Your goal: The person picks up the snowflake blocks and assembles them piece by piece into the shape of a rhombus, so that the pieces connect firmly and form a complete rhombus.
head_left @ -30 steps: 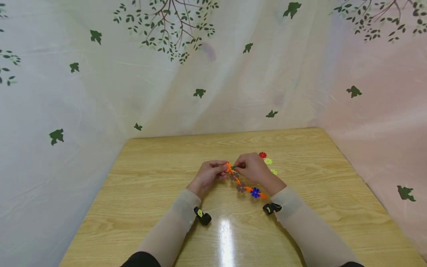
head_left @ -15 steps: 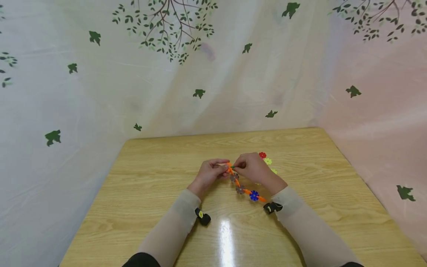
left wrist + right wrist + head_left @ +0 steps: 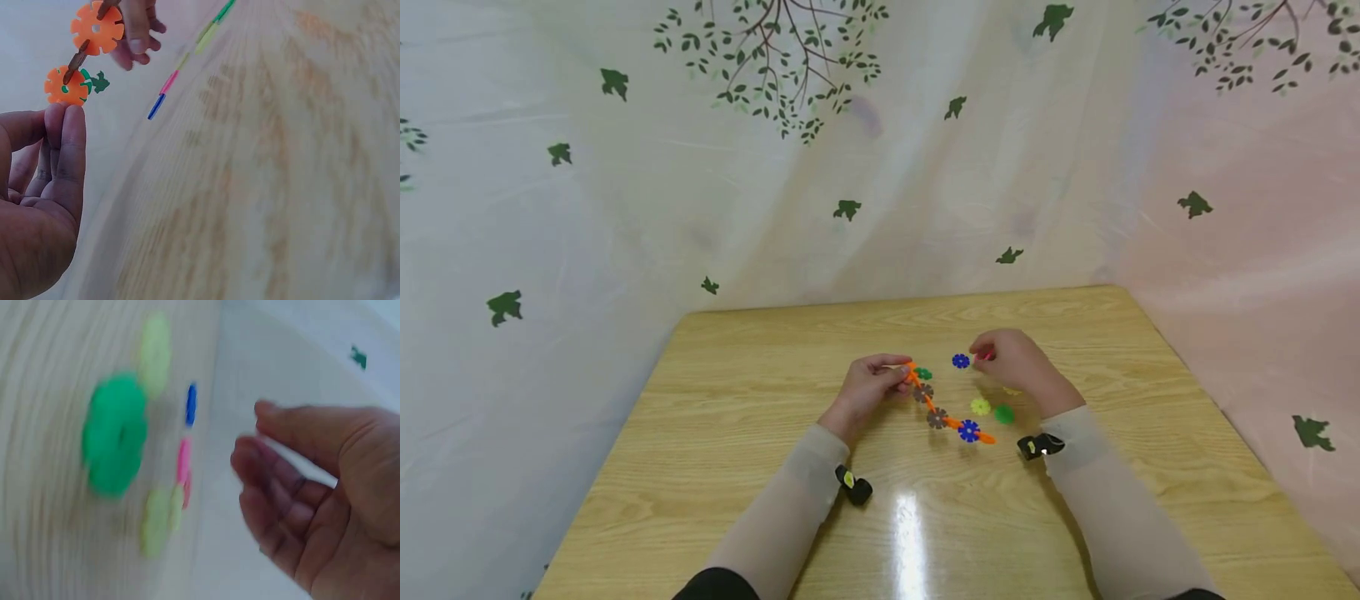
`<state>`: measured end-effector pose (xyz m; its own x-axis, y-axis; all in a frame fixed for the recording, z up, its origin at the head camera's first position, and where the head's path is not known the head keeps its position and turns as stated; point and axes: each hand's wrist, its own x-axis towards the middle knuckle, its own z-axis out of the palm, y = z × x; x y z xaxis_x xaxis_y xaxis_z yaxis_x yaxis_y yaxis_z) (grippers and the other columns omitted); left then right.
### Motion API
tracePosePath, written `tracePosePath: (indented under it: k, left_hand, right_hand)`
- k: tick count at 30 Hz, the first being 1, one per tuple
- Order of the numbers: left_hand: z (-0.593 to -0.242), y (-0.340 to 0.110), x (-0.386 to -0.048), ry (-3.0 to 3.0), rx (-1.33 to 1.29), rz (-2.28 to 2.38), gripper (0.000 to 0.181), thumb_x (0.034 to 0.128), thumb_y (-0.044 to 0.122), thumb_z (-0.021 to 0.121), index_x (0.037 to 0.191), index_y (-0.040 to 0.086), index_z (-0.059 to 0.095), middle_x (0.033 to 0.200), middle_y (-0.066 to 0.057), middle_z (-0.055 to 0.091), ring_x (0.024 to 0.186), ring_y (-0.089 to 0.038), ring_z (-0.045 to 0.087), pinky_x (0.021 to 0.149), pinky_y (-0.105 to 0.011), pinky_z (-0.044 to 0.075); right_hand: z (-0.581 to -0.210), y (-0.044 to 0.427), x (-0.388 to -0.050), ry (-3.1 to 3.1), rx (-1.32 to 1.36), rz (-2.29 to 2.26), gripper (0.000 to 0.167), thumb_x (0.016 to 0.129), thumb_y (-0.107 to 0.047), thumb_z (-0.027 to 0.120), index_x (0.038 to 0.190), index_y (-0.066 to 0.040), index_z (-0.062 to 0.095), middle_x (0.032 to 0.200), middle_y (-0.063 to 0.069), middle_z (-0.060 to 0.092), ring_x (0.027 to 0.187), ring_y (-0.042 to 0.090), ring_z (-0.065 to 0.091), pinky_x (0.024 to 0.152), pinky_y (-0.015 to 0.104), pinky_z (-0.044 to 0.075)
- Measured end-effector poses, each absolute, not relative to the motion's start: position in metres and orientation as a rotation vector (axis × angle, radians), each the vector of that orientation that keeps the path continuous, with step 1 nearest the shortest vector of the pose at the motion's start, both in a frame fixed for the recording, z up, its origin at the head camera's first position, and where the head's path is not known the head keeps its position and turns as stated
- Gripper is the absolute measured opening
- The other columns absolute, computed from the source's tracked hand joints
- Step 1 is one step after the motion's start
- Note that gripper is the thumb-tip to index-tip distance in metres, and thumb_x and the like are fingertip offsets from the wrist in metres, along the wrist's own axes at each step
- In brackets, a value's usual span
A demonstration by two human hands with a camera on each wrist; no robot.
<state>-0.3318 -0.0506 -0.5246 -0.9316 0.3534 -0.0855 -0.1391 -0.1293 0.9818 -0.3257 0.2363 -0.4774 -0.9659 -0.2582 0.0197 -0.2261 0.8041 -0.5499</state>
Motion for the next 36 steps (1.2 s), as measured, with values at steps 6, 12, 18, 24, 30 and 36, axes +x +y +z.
tracePosePath:
  k: [6,12,18,24,30,36]
  left_hand:
    - [-0.525,-0.048,-0.330,1.814,0.223,2.158,0.033,0.1005,0.000,0.069,0.132,-0.008,0.067,0.088,-0.005,0.076,0.071,-0.012,0.070,0.074,-0.030,0.063]
    - [-0.526,-0.045,-0.327,1.820,0.214,2.163,0.037,0.1008,0.002,0.069,0.135,-0.009,0.064,0.087,-0.004,0.076,0.070,-0.012,0.070,0.073,-0.030,0.063]
    - [-0.527,-0.043,-0.325,1.843,0.194,2.164,0.038,0.1009,0.004,0.070,0.136,-0.009,0.063,0.087,-0.005,0.076,0.071,-0.012,0.070,0.078,-0.035,0.064]
    - [-0.526,-0.042,-0.324,1.848,0.207,2.179,0.038,0.1002,0.004,0.071,0.135,-0.010,0.064,0.086,-0.005,0.076,0.070,-0.013,0.071,0.079,-0.037,0.064]
    - [-0.526,-0.042,-0.323,1.852,0.217,2.188,0.037,0.1004,0.003,0.070,0.134,-0.012,0.063,0.083,-0.003,0.076,0.069,-0.012,0.071,0.076,-0.035,0.064]
    - [-0.526,-0.040,-0.323,1.847,0.216,2.203,0.039,0.1002,0.001,0.070,0.136,-0.014,0.061,0.084,-0.003,0.075,0.070,-0.012,0.071,0.078,-0.037,0.064]
  right_hand:
    - [-0.485,0.262,-0.330,2.974,-0.133,-0.715,0.034,0.097,-0.019,0.077,0.124,0.000,0.073,0.109,0.014,0.071,0.095,0.030,0.065,0.082,0.047,0.056]
    - [-0.493,0.274,-0.333,2.930,-0.074,-0.728,0.043,0.097,-0.021,0.076,0.130,0.004,0.068,0.115,0.019,0.070,0.100,0.033,0.065,0.086,0.051,0.056]
    - [-0.498,0.282,-0.336,2.916,-0.079,-0.730,0.034,0.095,-0.018,0.078,0.121,0.004,0.073,0.110,0.017,0.071,0.095,0.032,0.064,0.085,0.050,0.056]
    - [-0.499,0.285,-0.336,2.901,-0.134,-0.776,0.024,0.093,-0.016,0.082,0.108,-0.003,0.070,0.103,0.015,0.067,0.091,0.032,0.062,0.080,0.047,0.053]
    - [-0.498,0.279,-0.337,2.830,-0.172,-1.009,0.009,0.096,-0.010,0.075,0.102,-0.005,0.071,0.091,0.012,0.066,0.076,0.025,0.060,0.064,0.035,0.053]
    - [-0.496,0.270,-0.337,2.653,-0.184,-1.324,0.013,0.097,-0.008,0.074,0.106,0.000,0.073,0.090,0.012,0.072,0.076,0.026,0.069,0.066,0.037,0.061]
